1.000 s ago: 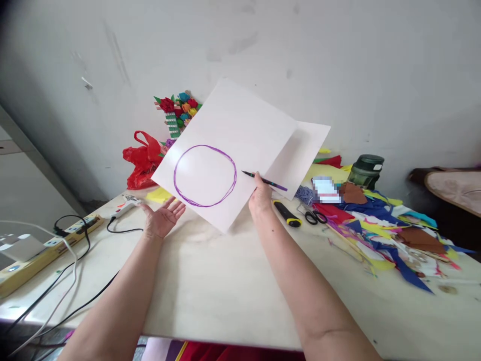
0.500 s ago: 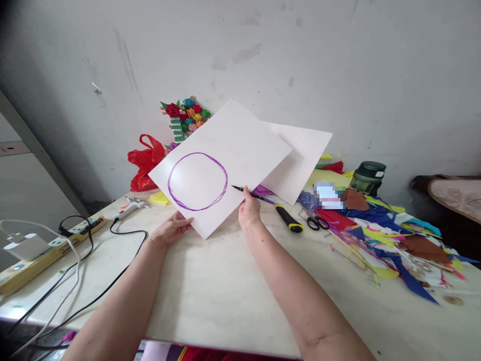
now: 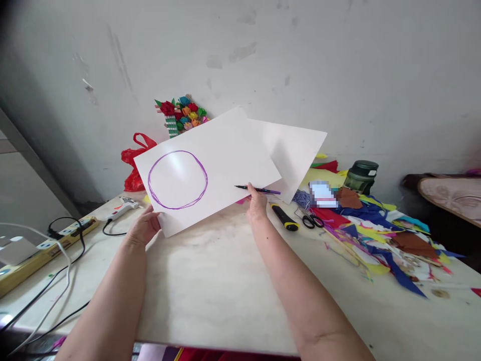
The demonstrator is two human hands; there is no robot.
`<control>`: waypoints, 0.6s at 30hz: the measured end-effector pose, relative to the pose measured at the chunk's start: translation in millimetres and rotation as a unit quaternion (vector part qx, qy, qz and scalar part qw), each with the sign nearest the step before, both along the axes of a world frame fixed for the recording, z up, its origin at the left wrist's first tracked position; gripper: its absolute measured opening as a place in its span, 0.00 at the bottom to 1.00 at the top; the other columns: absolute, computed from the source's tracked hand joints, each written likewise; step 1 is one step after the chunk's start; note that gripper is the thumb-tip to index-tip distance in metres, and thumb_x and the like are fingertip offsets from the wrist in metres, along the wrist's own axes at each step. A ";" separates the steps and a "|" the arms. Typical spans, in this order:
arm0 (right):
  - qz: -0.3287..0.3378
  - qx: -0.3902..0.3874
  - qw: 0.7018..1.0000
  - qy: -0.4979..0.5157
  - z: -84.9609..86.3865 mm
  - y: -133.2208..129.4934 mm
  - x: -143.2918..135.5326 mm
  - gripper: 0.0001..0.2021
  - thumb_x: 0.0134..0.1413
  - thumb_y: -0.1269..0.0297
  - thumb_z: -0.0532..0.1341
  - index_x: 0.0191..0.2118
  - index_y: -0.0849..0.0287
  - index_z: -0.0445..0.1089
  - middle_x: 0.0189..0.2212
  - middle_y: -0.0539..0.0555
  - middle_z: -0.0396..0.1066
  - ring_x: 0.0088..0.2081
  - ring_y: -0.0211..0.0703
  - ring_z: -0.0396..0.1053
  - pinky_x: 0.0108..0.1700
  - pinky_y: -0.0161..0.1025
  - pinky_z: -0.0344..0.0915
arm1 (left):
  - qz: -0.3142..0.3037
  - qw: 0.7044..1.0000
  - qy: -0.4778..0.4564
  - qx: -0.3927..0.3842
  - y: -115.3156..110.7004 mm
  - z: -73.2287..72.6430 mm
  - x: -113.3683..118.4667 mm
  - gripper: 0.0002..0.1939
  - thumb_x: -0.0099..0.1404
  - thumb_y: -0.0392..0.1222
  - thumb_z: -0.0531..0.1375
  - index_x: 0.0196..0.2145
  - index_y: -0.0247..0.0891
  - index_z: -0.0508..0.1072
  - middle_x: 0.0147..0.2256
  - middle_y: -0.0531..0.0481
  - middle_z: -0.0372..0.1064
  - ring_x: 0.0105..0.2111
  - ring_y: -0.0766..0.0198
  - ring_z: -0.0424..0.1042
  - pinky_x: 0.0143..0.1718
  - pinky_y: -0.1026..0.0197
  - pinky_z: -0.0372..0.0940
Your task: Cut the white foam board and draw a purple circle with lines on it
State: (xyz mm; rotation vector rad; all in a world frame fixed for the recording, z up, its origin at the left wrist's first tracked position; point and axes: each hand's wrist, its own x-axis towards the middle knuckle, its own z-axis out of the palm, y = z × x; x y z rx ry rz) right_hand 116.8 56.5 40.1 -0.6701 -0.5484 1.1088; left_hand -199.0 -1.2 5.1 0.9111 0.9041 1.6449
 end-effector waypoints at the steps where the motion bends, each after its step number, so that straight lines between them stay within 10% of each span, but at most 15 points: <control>1: 0.011 -0.003 1.000 -0.004 -2.2 -1.5 -2.6 0.08 0.37 0.66 0.64 0.29 0.60 0.68 0.28 0.52 0.73 0.32 0.40 0.71 0.31 0.35 0.69 | 0.036 0.999 -0.009 0.001 2.7 0.5 0.1 0.17 0.45 0.28 0.55 0.35 0.38 0.68 0.29 0.55 0.70 0.23 0.71 0.67 0.23 0.70 0.62; 9: 0.175 -0.023 0.983 -0.047 -15.1 -10.4 -4.1 0.03 0.43 0.68 0.60 0.26 0.62 0.68 0.23 0.52 0.73 0.26 0.39 0.71 0.28 0.34 0.69 | 0.319 0.927 0.069 -0.186 23.1 -8.6 -10.9 0.05 0.45 0.34 0.52 0.24 0.39 0.61 0.16 0.59 0.53 0.17 0.69 0.53 0.16 0.66 0.50; 14: 0.499 -0.077 0.828 -0.244 -13.6 -19.9 30.2 0.10 0.42 0.66 0.62 0.31 0.68 0.69 0.31 0.64 0.74 0.29 0.51 0.73 0.23 0.39 0.68 | 0.327 0.898 0.127 -0.266 28.8 -17.0 -30.0 0.03 0.44 0.35 0.54 0.20 0.40 0.61 0.16 0.56 0.53 0.18 0.65 0.54 0.17 0.63 0.48; 18: 0.547 -0.022 0.779 -0.306 -8.4 -26.5 49.6 0.13 0.40 0.62 0.64 0.31 0.67 0.67 0.28 0.65 0.74 0.24 0.48 0.72 0.19 0.35 0.65 | 0.299 0.886 0.240 -0.262 32.9 -20.1 -37.6 0.04 0.43 0.34 0.54 0.17 0.40 0.60 0.16 0.53 0.54 0.20 0.63 0.57 0.19 0.62 0.50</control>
